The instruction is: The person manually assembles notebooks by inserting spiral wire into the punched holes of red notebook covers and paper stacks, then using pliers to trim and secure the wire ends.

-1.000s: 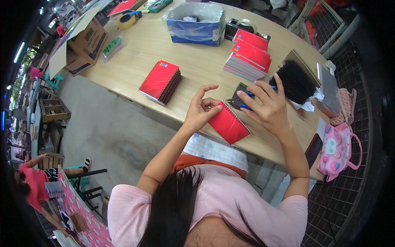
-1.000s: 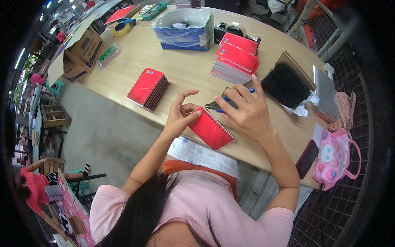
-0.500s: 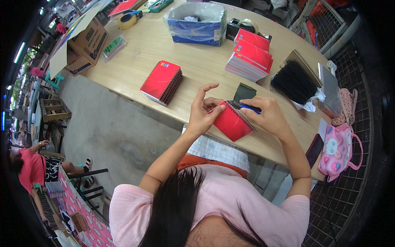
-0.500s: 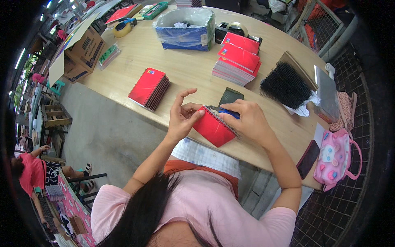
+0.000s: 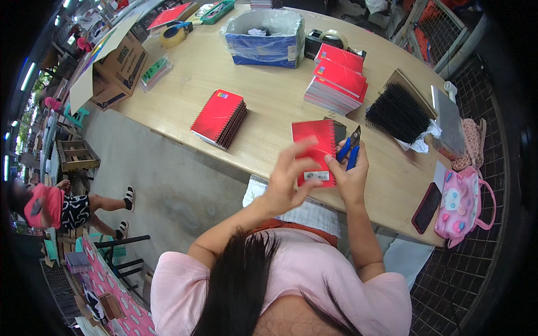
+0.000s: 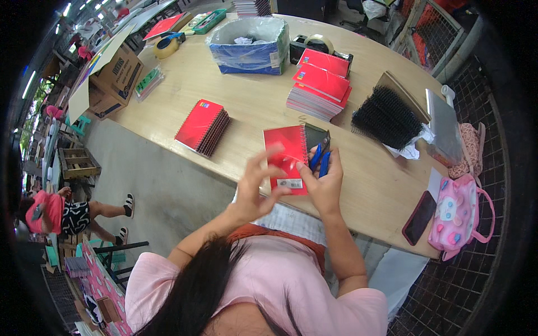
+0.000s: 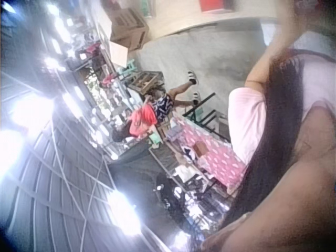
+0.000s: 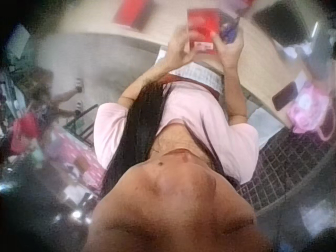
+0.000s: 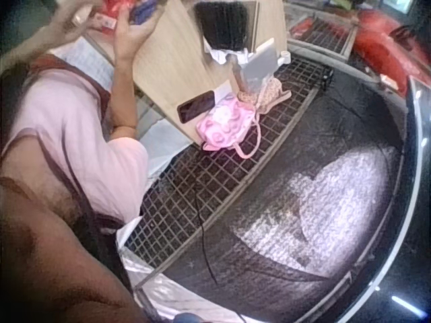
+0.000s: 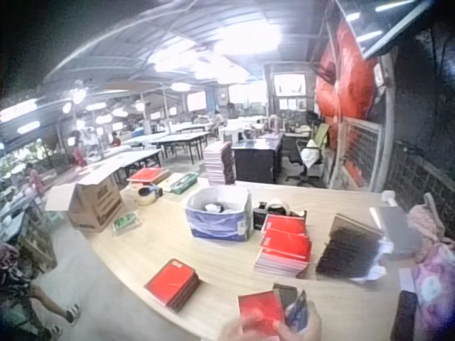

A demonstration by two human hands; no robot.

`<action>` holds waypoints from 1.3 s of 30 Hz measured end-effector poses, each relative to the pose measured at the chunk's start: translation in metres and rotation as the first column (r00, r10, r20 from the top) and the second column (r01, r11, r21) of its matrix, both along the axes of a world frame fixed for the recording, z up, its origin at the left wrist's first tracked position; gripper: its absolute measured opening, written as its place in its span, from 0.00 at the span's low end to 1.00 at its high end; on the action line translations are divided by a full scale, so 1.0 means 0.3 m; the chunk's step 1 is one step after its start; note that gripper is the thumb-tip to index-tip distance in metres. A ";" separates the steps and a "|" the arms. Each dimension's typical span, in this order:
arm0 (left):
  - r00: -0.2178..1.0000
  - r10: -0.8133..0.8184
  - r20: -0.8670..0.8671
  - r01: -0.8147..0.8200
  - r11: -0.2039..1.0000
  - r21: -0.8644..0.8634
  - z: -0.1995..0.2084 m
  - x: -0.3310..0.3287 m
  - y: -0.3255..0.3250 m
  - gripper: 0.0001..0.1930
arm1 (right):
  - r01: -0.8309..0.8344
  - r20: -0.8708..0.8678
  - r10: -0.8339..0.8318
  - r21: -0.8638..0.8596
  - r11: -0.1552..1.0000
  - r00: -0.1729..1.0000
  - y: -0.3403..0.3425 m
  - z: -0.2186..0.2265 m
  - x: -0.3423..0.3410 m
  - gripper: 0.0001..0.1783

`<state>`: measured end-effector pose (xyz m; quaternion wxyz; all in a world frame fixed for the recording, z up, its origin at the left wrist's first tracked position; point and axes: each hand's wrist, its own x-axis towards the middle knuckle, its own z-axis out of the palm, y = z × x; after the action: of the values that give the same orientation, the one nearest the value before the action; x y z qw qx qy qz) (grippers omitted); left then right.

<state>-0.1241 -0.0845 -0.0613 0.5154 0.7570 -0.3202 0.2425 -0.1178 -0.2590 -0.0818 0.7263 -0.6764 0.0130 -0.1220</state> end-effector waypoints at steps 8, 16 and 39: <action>0.825 -0.253 -0.505 0.180 0.965 -0.189 0.068 0.212 0.036 0.18 | -0.050 0.101 0.082 -0.291 0.955 0.991 0.009 0.013 -0.048 0.24; 0.685 -0.437 -0.583 0.300 0.898 -0.321 0.053 0.221 0.085 0.17 | 0.200 0.316 0.261 -0.899 0.389 0.912 -0.136 0.197 0.063 0.26; 0.693 -0.371 -0.619 0.288 0.929 -0.234 0.075 0.199 0.128 0.17 | 0.293 0.363 0.398 -0.929 0.226 0.843 -0.099 0.264 0.109 0.17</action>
<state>-0.0645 -0.0461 -0.0387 0.6732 0.6914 -0.2357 -0.1146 -0.0852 -0.2887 -0.0027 0.1195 -0.9126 -0.2924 -0.2596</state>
